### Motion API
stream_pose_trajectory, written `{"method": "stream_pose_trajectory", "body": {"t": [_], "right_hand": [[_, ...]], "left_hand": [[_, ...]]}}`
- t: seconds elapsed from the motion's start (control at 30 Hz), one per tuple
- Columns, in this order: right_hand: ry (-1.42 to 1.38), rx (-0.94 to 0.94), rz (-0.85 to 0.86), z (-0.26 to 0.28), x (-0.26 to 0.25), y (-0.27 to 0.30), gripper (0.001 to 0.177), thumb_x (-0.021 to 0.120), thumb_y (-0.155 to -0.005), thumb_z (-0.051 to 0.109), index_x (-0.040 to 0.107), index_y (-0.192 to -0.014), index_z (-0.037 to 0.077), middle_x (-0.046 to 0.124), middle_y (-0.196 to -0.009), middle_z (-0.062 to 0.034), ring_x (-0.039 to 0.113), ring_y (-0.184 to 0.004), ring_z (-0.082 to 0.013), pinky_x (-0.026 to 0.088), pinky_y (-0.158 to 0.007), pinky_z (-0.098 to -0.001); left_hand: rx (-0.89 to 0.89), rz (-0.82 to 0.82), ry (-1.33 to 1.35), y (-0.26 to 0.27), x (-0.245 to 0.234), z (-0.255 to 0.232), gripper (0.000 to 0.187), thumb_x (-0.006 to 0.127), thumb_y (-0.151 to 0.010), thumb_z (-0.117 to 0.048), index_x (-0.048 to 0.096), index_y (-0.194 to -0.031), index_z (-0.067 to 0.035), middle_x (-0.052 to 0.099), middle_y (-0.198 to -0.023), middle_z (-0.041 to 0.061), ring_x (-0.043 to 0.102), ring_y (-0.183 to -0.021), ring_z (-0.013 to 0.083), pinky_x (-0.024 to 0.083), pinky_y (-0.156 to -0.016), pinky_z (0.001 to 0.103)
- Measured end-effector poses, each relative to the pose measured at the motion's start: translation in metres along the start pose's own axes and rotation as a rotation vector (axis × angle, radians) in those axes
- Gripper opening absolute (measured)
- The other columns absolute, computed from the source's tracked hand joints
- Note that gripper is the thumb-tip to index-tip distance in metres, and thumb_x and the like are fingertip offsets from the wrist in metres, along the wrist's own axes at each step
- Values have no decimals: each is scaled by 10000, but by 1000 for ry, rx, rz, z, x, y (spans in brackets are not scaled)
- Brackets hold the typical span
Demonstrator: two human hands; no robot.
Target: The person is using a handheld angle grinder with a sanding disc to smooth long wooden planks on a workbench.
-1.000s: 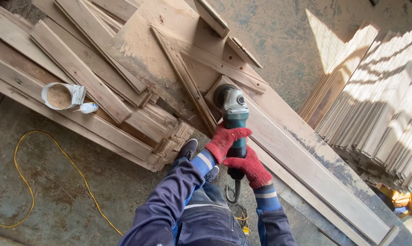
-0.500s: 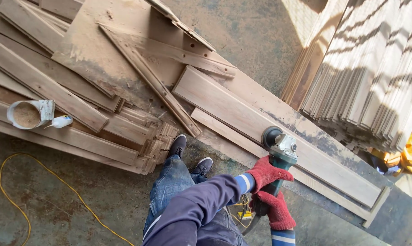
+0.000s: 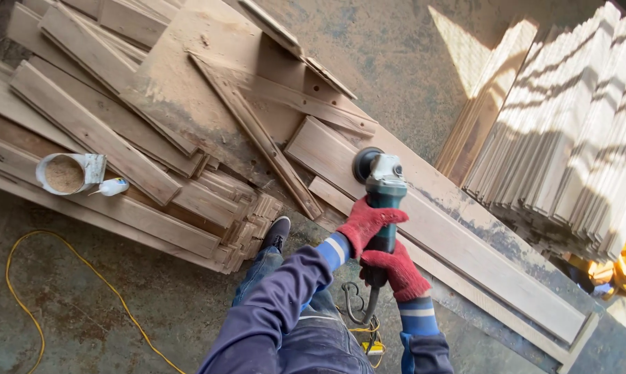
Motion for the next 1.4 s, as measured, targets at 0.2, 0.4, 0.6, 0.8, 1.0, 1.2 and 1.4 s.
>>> {"method": "stream_pose_trajectory", "body": {"t": [0.2,0.4,0.6,0.8,1.0,1.2,1.4], "right_hand": [[92,-59,32,43,66,-33,416,903,-557,67,664,-869,-68,644,-604,-280,679,-469,-418,569,-405,-526],[131,-92,105,55,96,-46,440,929,-550,98,677,-886,-34,655,-625,-257,694,-493,-387,581,-427,-494],[63,-62,40,32,51,-28,415,914,-565,88,676,-879,-44,651,-620,-267,690,-493,-407,579,-415,-507],[-61,4,-179,-27,-58,16,434,895,-565,66,663,-895,-93,642,-620,-315,674,-473,-462,565,-402,-571],[-400,40,-195,-131,-159,60,311,689,-785,29,625,-1053,-116,665,-796,-289,644,-611,-419,529,-523,-486],[-515,-32,-300,-173,-194,76,313,687,-795,70,636,-1040,-118,664,-801,-282,658,-612,-425,531,-526,-484],[-484,-8,-249,-153,-178,68,320,700,-794,56,634,-1057,-113,661,-775,-286,657,-603,-419,540,-499,-479]], "left_hand": [[135,-163,219,-1,-71,-53,551,965,-534,-116,701,-1016,-66,671,-750,44,682,-655,144,590,-660,290],[181,-210,294,9,-106,-78,510,959,-552,-59,689,-982,-11,662,-679,97,706,-581,211,621,-587,335],[107,-134,245,-5,-60,-41,502,971,-546,-74,697,-964,-22,688,-688,140,742,-619,269,642,-600,411],[-33,19,57,-14,49,47,583,987,-494,-139,705,-1002,-81,710,-771,100,728,-697,221,622,-707,370],[-175,303,-325,25,158,110,584,834,-583,-266,695,-1104,-41,726,-997,105,665,-851,212,575,-831,324],[-206,396,-473,26,197,154,655,840,-554,-300,701,-1132,-25,731,-1025,134,676,-870,241,582,-834,358],[-211,369,-408,25,184,139,623,841,-566,-263,685,-1121,-26,725,-1007,124,667,-857,227,577,-823,349]]}}
Point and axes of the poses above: each hand's wrist, its own y-axis away from the middle knuckle, its own x-axis out of the palm, z = x × y, the point moved 9 cm from there along -y, towards the middle knuckle
